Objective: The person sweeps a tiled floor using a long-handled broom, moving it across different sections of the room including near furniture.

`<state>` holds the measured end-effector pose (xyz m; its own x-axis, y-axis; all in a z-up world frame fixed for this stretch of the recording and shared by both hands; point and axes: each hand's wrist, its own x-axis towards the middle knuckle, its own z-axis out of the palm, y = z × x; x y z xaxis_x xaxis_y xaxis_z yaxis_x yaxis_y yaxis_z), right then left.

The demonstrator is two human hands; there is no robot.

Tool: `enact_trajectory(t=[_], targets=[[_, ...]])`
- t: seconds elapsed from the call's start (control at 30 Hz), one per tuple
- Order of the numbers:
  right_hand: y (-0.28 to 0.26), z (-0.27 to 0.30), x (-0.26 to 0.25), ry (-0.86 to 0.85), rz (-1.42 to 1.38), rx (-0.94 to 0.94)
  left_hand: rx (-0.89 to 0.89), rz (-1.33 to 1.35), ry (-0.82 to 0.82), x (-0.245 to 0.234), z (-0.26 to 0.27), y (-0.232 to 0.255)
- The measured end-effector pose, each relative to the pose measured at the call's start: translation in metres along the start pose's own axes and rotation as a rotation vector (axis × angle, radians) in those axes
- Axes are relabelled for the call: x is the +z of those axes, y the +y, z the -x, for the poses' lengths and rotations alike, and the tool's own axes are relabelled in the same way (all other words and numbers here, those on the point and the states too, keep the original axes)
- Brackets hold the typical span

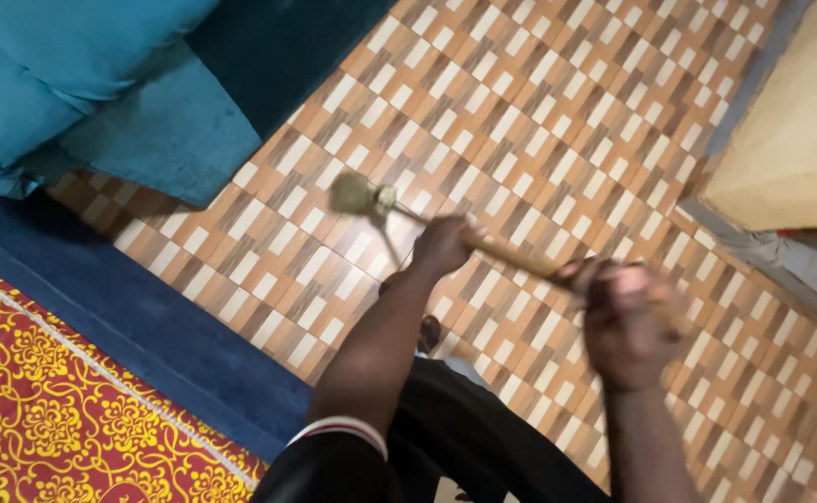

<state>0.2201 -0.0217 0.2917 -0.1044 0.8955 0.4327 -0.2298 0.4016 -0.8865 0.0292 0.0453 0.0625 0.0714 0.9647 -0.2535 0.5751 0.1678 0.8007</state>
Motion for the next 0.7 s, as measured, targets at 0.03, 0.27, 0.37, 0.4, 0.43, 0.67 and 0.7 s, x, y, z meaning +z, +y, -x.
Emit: enact_trajectory(t=[0.03,0.27,0.37,0.4,0.43,0.67,0.7], targets=[[-0.010,-0.001,-0.010,0.000,-0.046,0.026,0.019,-0.023,0.027,-0.009,0.003,0.023],[-0.031,0.016,-0.016,0.236,-0.335,0.176,0.079,-0.215,-0.004,-0.059,0.030,0.046],[0.007,0.021,0.020,0.222,-0.343,0.235,-0.068,-0.297,-0.108,-0.087,0.063,-0.012],[0.024,0.021,0.038,0.210,-0.348,0.257,-0.132,-0.340,-0.159,-0.103,0.073,-0.034],[0.043,0.023,0.060,0.208,-0.369,0.286,-0.190,-0.332,-0.158,-0.119,0.085,-0.058],[0.121,0.056,0.225,0.138,-0.369,0.604,-0.122,-0.402,0.067,-0.201,0.152,-0.242],[0.116,0.063,0.238,0.141,-0.338,0.625,-0.053,-0.431,0.079,-0.201,0.150,-0.255]])
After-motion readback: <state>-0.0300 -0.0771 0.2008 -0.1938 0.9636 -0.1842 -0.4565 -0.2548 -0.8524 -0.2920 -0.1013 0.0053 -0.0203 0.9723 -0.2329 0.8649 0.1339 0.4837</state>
